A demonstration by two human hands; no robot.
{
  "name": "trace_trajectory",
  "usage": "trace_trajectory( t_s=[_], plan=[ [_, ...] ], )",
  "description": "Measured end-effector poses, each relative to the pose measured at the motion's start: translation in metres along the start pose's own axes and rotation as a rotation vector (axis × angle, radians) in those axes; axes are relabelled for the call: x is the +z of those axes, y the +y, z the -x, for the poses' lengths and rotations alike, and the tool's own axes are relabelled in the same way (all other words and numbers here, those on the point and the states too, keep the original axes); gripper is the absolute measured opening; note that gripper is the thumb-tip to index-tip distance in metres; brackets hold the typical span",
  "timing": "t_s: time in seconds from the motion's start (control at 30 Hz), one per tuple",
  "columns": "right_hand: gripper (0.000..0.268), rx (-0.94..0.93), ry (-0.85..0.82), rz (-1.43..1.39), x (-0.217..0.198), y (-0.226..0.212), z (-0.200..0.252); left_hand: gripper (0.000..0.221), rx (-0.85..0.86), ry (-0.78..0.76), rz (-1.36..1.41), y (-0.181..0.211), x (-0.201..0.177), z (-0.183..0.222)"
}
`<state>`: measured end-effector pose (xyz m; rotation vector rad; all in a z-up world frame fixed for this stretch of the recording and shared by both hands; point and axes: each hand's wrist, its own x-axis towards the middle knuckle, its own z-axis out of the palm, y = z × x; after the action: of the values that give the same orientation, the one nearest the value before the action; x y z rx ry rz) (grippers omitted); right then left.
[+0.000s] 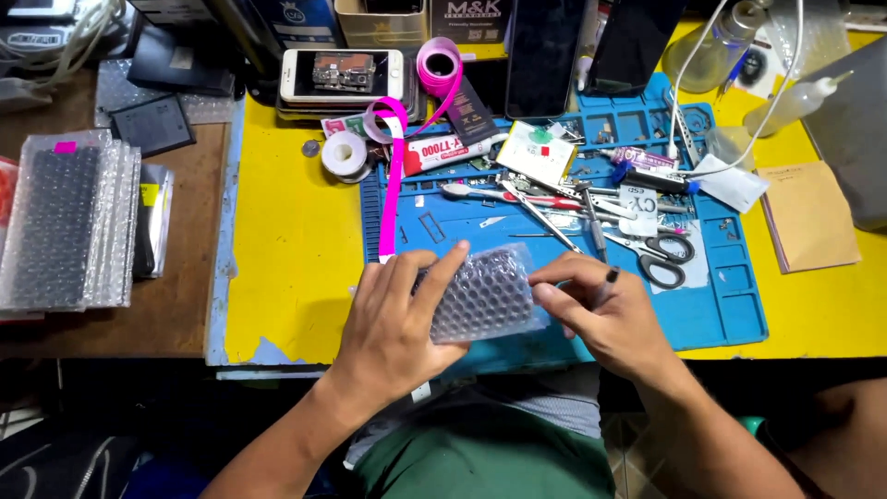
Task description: The person is wrapping mobile phone replacement screens in bubble wrap and labeling them with pink tape at a repair bench.
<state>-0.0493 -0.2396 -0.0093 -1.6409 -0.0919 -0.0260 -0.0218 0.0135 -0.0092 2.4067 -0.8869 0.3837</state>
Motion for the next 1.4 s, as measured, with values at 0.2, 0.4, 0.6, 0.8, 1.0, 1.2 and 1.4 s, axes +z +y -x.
trace_trajectory(
  t_s=[0.2,0.4,0.6,0.8,1.0,1.2,1.4],
  plan=[
    [0.016,0.190,-0.254,0.028,-0.005,0.005,-0.012,0.123,0.134,-0.075,-0.343,0.009,-0.010,0.007],
    [0.019,0.244,-0.139,-0.196,-0.004,-0.006,-0.016,0.127,0.094,-0.079,-0.407,0.001,-0.017,0.017],
    [0.022,0.537,0.060,-0.506,-0.016,0.005,-0.013,0.088,0.126,0.048,-0.503,0.008,-0.032,0.016],
    [0.029,0.449,-0.039,-0.618,-0.007,-0.012,-0.007,0.019,0.237,0.240,-0.437,0.016,-0.042,-0.003],
    [0.031,-0.052,-0.063,-0.610,-0.013,-0.018,-0.006,0.041,0.065,0.135,0.164,0.017,-0.056,0.003],
    [0.028,-0.023,-0.019,-0.487,-0.002,-0.013,-0.001,0.011,-0.420,-0.260,0.888,0.028,-0.048,0.015],
    [0.012,0.026,0.011,-0.410,0.001,-0.013,-0.002,0.019,-0.764,-0.328,1.154,0.031,-0.009,0.048]
  ],
)
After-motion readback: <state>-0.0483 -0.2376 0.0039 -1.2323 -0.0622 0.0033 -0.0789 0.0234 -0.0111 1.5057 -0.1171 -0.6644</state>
